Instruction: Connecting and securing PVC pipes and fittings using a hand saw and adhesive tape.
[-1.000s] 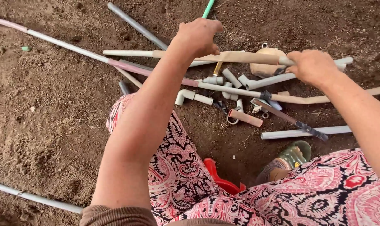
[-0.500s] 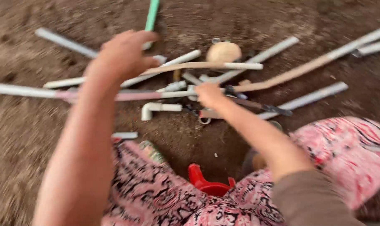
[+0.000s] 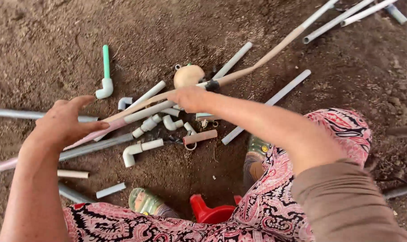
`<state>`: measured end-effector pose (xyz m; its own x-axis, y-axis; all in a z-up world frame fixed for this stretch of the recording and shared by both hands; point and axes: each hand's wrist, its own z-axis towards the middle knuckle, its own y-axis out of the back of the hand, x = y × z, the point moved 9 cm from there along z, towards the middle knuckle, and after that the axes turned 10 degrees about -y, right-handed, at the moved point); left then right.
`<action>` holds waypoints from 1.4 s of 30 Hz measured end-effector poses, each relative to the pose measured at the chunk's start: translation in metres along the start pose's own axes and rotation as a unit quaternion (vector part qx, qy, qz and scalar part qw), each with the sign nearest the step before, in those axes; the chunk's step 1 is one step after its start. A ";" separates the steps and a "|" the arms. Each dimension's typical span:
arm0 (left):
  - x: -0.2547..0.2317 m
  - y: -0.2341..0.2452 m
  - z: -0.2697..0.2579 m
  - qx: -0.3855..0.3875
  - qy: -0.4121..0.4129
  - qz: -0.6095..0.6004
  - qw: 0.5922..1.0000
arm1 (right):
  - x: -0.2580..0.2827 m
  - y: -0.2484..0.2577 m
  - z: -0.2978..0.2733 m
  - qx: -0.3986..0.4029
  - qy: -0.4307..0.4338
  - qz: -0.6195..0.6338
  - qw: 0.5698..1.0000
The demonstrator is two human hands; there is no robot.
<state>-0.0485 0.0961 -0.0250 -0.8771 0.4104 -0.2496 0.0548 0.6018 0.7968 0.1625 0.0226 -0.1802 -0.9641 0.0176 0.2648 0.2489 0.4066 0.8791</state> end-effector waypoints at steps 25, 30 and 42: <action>-0.046 -0.008 0.031 -0.034 -0.058 0.160 0.985 | -0.223 0.104 -0.143 0.012 -0.337 -0.147 0.930; -0.051 -0.006 0.021 -0.050 -0.072 0.108 0.990 | -0.220 0.095 -0.138 -0.008 -0.333 -0.060 0.941; -0.043 -0.011 0.018 -0.051 -0.062 0.117 0.990 | -0.204 0.121 -0.142 -0.054 -0.302 -0.035 0.951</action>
<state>-0.0031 0.0844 -0.0335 -0.7807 0.6149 -0.1116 0.1957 0.4102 0.8908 0.4020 -0.0615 -0.0714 -0.8473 0.5293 -0.0426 0.1595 0.3302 0.9303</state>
